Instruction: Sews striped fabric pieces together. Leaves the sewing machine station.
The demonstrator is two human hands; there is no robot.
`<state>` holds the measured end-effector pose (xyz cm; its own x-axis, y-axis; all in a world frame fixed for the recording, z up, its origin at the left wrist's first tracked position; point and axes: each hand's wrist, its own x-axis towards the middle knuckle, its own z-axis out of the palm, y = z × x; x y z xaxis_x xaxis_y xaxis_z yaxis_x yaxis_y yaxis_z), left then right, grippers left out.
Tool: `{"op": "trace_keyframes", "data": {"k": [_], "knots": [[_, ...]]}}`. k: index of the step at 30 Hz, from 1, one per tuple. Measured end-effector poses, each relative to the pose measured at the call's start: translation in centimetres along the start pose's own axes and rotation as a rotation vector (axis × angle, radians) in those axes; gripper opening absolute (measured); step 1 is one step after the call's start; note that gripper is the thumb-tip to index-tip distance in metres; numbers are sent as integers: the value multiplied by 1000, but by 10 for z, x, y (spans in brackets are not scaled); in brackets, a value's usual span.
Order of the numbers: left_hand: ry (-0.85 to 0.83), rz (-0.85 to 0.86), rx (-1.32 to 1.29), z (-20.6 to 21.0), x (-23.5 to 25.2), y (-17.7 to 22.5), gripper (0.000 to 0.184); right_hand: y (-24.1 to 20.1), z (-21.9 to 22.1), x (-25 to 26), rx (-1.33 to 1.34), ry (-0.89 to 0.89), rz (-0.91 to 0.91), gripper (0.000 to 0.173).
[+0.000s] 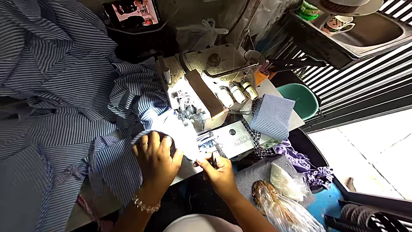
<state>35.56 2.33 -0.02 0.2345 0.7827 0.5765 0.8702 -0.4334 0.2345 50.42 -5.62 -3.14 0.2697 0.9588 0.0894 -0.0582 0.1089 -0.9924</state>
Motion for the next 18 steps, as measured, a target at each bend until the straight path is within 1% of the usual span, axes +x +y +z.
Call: {"op": "trace_keyframes", "data": {"k": [4, 5, 7, 9, 12, 14, 15, 16, 17, 18], "knots": [[-139, -41, 0, 7, 26, -9, 31, -1, 8, 40, -75, 33, -43, 15], [-184, -54, -1, 7, 32, -12, 31, 1, 11, 51, -63, 50, -33, 19], [-261, -75, -1, 9, 45, -17, 34, 6, 19, 69, 23, 108, -12, 32], [-286, -80, 39, 13, 55, -23, 40, 9, 25, 78, 3, 168, -41, 38], [-304, -100, 81, 18, 71, -29, 51, 13, 28, 76, -59, 224, -107, 38], [-322, -112, 22, 9, 79, -37, 56, 20, 24, 63, -113, 222, -147, 37], [-329, -111, -10, 0, 81, -46, 59, 26, 19, 55, -169, 213, -169, 35], [-328, -109, -34, -10, 84, -59, 58, 34, 12, 47, -245, 203, -197, 36], [-340, -121, -32, -22, 87, -75, 52, 44, 5, 40, -332, 195, -239, 38], [-366, -158, 9, -33, 90, -92, 53, 56, -1, 35, -424, 186, -296, 39]]}}
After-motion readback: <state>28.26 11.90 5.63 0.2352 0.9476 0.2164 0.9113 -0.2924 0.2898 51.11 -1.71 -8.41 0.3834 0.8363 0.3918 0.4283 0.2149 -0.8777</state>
